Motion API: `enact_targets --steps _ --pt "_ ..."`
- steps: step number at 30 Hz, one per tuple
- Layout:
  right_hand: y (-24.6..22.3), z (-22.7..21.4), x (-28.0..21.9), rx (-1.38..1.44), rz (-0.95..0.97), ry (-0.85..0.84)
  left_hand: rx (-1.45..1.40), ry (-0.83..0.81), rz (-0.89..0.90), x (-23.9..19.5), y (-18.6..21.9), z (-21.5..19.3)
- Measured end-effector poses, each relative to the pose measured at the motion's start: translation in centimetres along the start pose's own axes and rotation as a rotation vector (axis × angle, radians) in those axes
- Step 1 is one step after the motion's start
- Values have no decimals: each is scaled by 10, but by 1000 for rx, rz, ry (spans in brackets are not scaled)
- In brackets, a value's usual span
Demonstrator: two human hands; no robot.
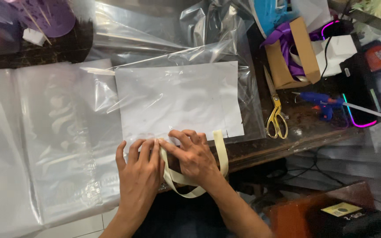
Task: The person constructs a paper and plastic bag by applying adhesive with a glue gun to attach a ribbon handle to a white cardstock base, then inserts the assembly into a clear plastic sleeve.
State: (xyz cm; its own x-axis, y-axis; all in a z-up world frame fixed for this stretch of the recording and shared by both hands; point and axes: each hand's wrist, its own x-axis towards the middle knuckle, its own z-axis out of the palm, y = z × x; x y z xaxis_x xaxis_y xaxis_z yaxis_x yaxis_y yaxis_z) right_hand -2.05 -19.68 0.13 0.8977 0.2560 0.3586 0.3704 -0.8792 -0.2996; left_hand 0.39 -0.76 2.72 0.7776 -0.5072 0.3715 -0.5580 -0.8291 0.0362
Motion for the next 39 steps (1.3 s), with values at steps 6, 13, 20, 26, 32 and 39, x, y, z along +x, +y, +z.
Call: enact_targets --steps 6,13,20,26,32,39 --pt "4 0 -1 34 15 -47 33 -55 35 7 -2 -4" --pt "2 3 -1 -11 3 -12 -67 -11 -4 3 -4 0" --pt "0 5 -3 -8 10 -31 -103 -12 -34 -5 -3 1" --pt "-3 -1 -1 39 22 4 -365 70 -79 -7 -14 3" --pt "-7 0 1 -71 28 -82 -440 103 -114 -10 -15 7" --pt "-13 6 5 -281 -19 -66 -423 129 -69 -8 -18 7"
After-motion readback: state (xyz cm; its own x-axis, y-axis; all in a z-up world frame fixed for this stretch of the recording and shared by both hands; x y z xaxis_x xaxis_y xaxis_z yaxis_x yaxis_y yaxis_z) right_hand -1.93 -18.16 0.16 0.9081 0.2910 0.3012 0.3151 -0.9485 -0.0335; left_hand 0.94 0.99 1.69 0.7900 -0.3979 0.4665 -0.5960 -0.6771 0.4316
